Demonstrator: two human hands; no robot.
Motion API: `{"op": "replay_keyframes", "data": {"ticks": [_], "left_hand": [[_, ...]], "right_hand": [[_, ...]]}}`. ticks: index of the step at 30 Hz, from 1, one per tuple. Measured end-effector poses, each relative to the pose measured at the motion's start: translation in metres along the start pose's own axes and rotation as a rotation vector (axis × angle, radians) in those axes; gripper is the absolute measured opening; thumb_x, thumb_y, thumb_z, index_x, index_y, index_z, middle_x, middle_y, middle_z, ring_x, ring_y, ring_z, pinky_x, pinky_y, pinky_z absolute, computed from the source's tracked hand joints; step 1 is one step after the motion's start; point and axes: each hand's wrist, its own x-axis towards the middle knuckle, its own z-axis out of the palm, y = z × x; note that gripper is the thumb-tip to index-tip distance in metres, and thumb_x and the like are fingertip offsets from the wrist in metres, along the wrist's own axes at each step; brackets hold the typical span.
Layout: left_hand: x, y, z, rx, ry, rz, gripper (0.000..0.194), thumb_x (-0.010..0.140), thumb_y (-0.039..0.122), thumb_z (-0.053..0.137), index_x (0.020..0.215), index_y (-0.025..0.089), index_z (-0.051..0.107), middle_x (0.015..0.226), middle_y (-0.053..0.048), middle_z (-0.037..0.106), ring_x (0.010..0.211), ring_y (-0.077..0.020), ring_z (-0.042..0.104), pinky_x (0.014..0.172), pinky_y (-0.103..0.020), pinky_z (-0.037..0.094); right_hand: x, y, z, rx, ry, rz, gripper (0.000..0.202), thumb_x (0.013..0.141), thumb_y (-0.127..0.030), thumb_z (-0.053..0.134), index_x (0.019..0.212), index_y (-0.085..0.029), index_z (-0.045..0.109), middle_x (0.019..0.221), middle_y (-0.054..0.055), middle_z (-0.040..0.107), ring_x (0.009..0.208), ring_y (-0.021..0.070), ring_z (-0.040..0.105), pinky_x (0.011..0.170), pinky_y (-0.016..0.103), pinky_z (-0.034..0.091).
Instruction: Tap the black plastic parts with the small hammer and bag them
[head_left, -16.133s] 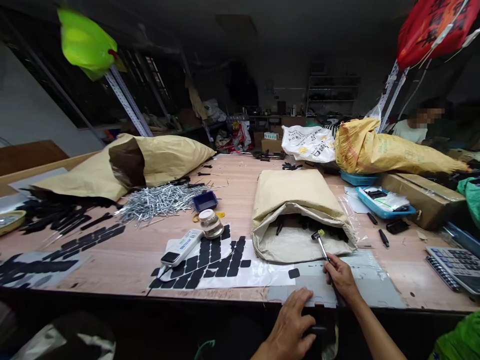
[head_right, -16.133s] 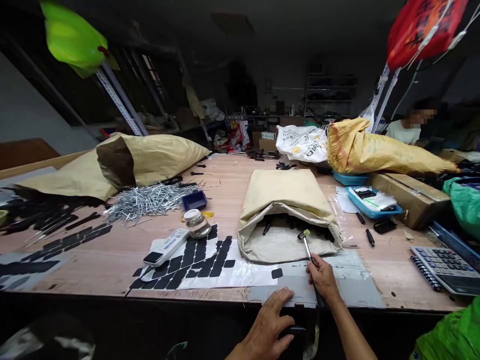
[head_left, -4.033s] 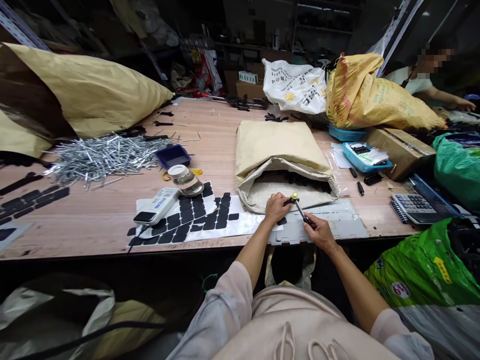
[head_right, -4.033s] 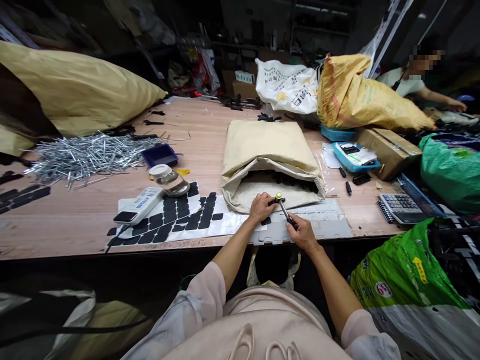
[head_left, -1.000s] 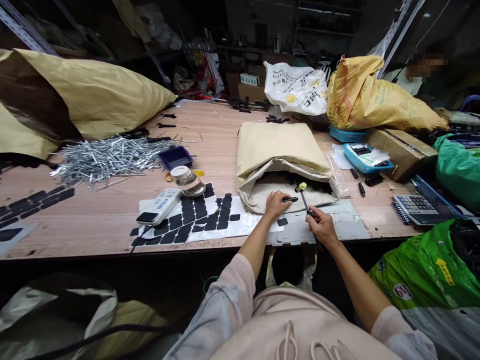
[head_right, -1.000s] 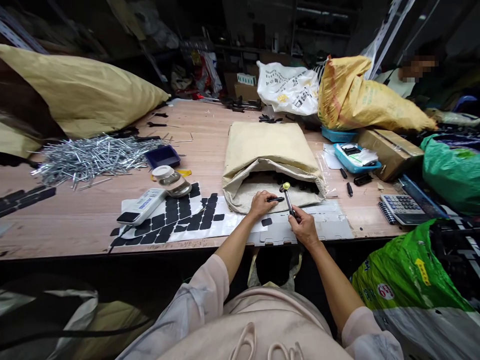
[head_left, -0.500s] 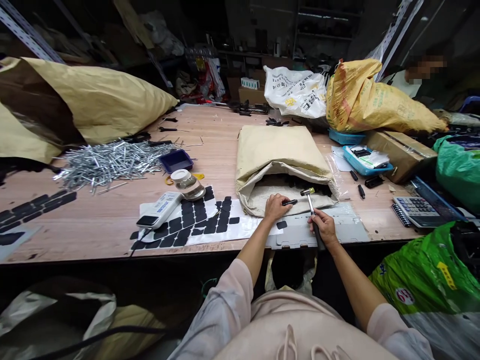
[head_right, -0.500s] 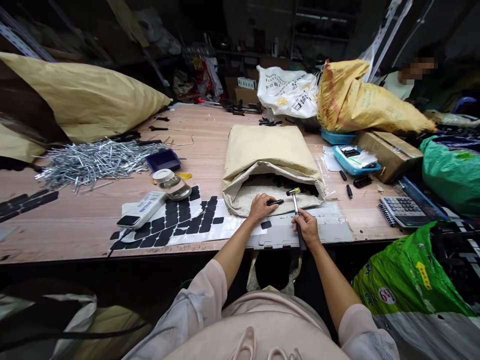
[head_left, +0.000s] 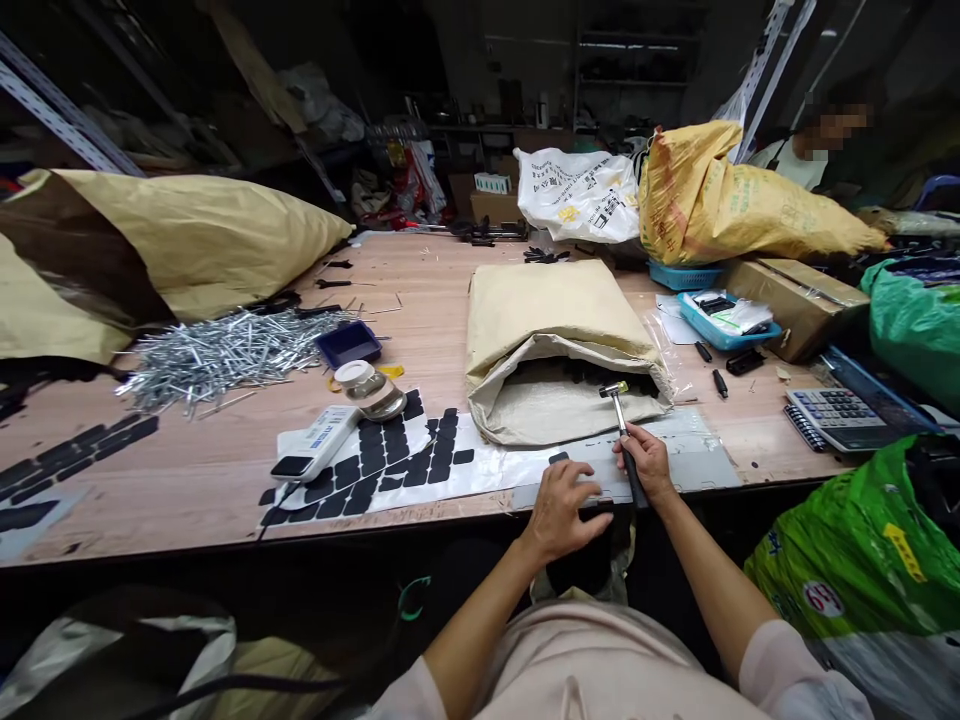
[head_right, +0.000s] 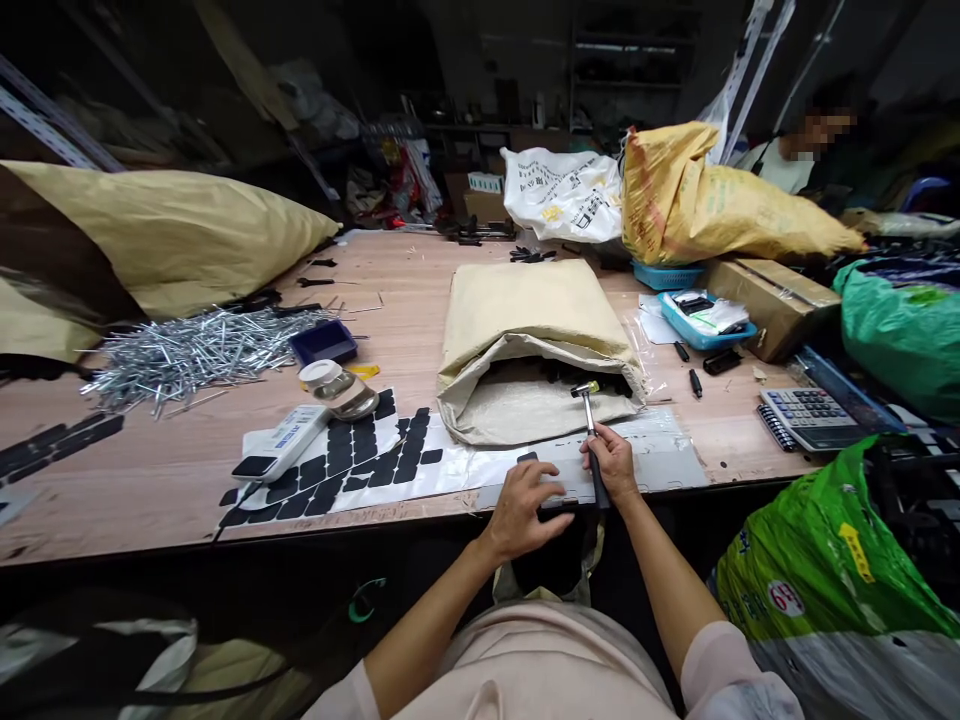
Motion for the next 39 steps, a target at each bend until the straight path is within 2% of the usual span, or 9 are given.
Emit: {"op": "replay_keyframes", "data": {"ticks": [3, 8, 10, 13, 20, 25, 30, 34, 39], "left_hand": [[0.062, -0.019, 0.001, -0.031, 0.1, -0.179, 0.013, 0.086, 0.034, 0.069, 0.091, 0.023, 0.071, 0.094, -0.005, 0.07, 0.094, -0.0209, 0.062, 0.088, -0.035, 0.049], [0.174, -0.067, 0.013, -0.058, 0.165, -0.687, 0.02, 0.093, 0.032, 0.056, 0.099, 0.021, 0.072, 0.099, -0.007, 0.073, 0.094, -0.021, 0.067, 0.083, -0.032, 0.049], [0.203, -0.081, 0.019, -0.022, 0.145, -0.821, 0.025, 0.094, 0.034, 0.053, 0.101, 0.02, 0.073, 0.106, -0.012, 0.074, 0.101, -0.025, 0.068, 0.082, -0.035, 0.049], [0.224, -0.094, 0.03, 0.053, 0.125, -0.907, 0.028, 0.09, 0.04, 0.058, 0.1, 0.019, 0.075, 0.112, -0.017, 0.073, 0.105, -0.0313, 0.069, 0.081, -0.039, 0.05], [0.215, -0.103, 0.038, 0.27, 0.118, -0.723, 0.025, 0.083, 0.039, 0.068, 0.099, 0.022, 0.078, 0.116, -0.014, 0.068, 0.109, -0.031, 0.063, 0.088, -0.04, 0.049], [0.197, -0.1, 0.014, 0.321, 0.078, -0.661, 0.017, 0.083, 0.03, 0.066, 0.092, 0.023, 0.079, 0.11, -0.011, 0.066, 0.108, -0.0291, 0.059, 0.087, -0.039, 0.048], [0.15, -0.102, -0.009, 0.15, -0.085, -0.471, 0.019, 0.079, 0.034, 0.074, 0.095, 0.029, 0.081, 0.098, -0.003, 0.068, 0.101, -0.023, 0.058, 0.084, -0.032, 0.047], [0.115, -0.108, -0.003, 0.044, -0.139, -0.37, 0.023, 0.082, 0.035, 0.073, 0.103, 0.031, 0.081, 0.094, -0.002, 0.069, 0.099, -0.0211, 0.057, 0.09, -0.031, 0.046], [0.106, -0.112, 0.009, -0.005, -0.068, -0.408, 0.026, 0.083, 0.038, 0.074, 0.108, 0.033, 0.08, 0.1, -0.001, 0.068, 0.103, -0.0207, 0.056, 0.094, -0.033, 0.045]], "right_hand": [[0.0, 0.0, 0.001, 0.01, 0.019, 0.001, 0.047, 0.074, -0.046, 0.072, 0.108, -0.015, 0.066, 0.065, -0.002, 0.066, 0.042, 0.0107, 0.052, 0.035, 0.021, 0.038], [0.0, -0.001, 0.004, 0.026, -0.003, 0.005, 0.047, 0.072, -0.046, 0.072, 0.108, -0.015, 0.066, 0.064, -0.002, 0.065, 0.04, 0.0107, 0.051, 0.034, 0.021, 0.038], [0.0, -0.001, 0.005, 0.02, -0.02, 0.009, 0.047, 0.073, -0.047, 0.072, 0.107, -0.015, 0.067, 0.064, -0.002, 0.065, 0.04, 0.0108, 0.051, 0.035, 0.022, 0.038], [0.001, 0.0, 0.005, 0.003, -0.03, 0.01, 0.048, 0.075, -0.05, 0.071, 0.109, -0.016, 0.067, 0.065, -0.001, 0.065, 0.041, 0.0116, 0.052, 0.035, 0.022, 0.039], [0.001, 0.005, 0.004, 0.03, -0.034, 0.014, 0.05, 0.075, -0.05, 0.073, 0.111, -0.016, 0.068, 0.065, -0.001, 0.065, 0.041, 0.0117, 0.053, 0.034, 0.022, 0.039], [0.001, 0.003, 0.005, 0.04, -0.027, 0.012, 0.048, 0.074, -0.048, 0.072, 0.109, -0.015, 0.068, 0.065, -0.001, 0.065, 0.042, 0.0114, 0.052, 0.035, 0.022, 0.039], [0.001, -0.001, 0.004, 0.015, -0.021, 0.006, 0.044, 0.075, -0.047, 0.071, 0.105, -0.015, 0.068, 0.065, -0.001, 0.065, 0.041, 0.0111, 0.051, 0.035, 0.022, 0.038], [0.0, -0.002, 0.001, -0.019, -0.028, -0.013, 0.044, 0.074, -0.046, 0.071, 0.106, -0.015, 0.069, 0.065, -0.001, 0.065, 0.042, 0.0106, 0.052, 0.037, 0.022, 0.039], [-0.003, 0.002, 0.001, -0.124, -0.028, -0.04, 0.049, 0.076, -0.046, 0.07, 0.114, -0.014, 0.069, 0.065, -0.003, 0.065, 0.042, 0.0102, 0.052, 0.04, 0.024, 0.043]]}}
